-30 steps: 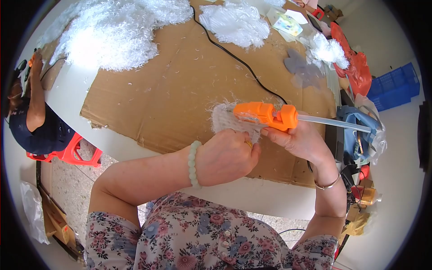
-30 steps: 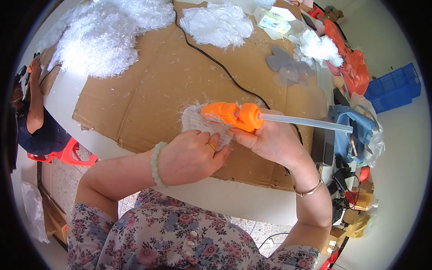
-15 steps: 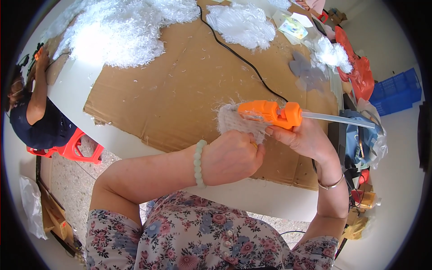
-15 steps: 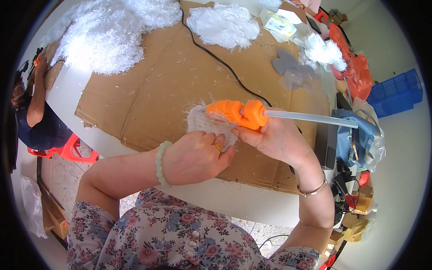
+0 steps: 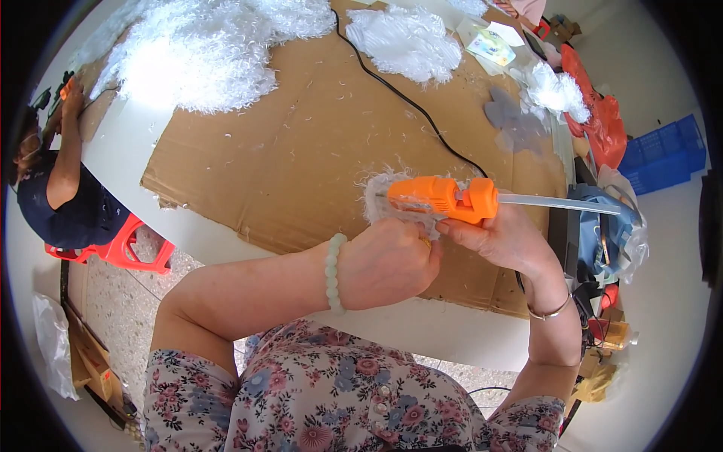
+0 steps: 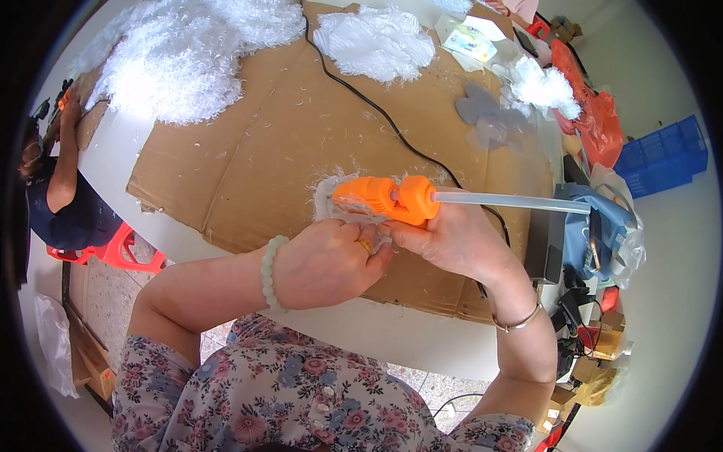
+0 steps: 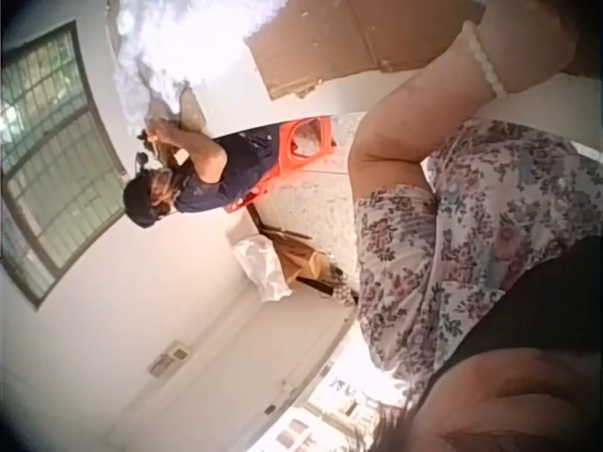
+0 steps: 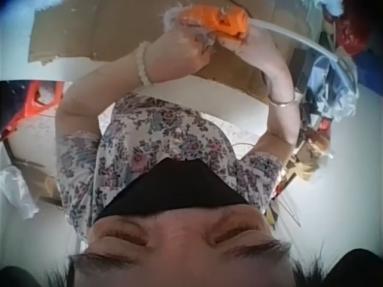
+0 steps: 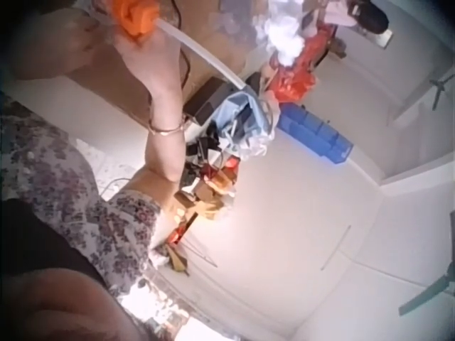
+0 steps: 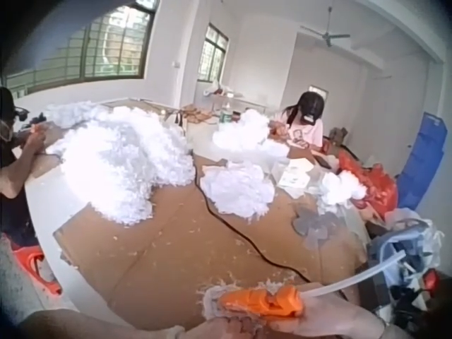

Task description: Using a hot glue gun to attach white cotton stuffing to a flat cloud-shaped base.

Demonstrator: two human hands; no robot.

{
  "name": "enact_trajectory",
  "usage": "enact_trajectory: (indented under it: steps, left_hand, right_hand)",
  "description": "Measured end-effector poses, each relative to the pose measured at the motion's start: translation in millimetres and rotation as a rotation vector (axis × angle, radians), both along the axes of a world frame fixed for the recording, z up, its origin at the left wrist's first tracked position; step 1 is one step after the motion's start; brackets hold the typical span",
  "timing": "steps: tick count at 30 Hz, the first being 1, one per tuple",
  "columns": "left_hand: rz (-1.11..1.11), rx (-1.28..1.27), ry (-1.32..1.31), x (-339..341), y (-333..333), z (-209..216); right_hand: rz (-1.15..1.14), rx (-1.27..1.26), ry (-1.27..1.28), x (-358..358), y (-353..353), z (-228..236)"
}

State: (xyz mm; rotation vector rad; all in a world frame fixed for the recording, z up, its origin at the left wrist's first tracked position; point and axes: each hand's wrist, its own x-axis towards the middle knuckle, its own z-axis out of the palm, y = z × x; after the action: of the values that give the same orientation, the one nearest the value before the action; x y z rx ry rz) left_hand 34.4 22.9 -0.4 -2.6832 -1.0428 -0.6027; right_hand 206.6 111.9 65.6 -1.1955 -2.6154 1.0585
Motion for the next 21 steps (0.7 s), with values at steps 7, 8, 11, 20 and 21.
enact_trajectory:
  steps: [7, 8, 11, 20, 21]
  left_hand:
    - [0.004, -0.013, 0.016, 0, 0, 1]
    - [0.002, -0.031, 0.01, 0, 0, 1]
    - [-0.003, -0.05, 0.014, -1, 0, 3]
    - [-0.016, -0.031, -0.031, -1, -1, 2]
    - [-0.024, -0.029, -0.032, 0, 0, 1]
  right_hand:
    - [0.039, 0.116, 0.028, -1, -2, 2]
    - [0.037, 0.118, 0.027, 0, -2, 3]
    - [0.003, 0.105, -0.029, 8, 1, 5]
    - [-0.287, -0.096, 0.179, 44, -4, 13]
    - [-0.272, -0.084, 0.177, 47, -4, 9]
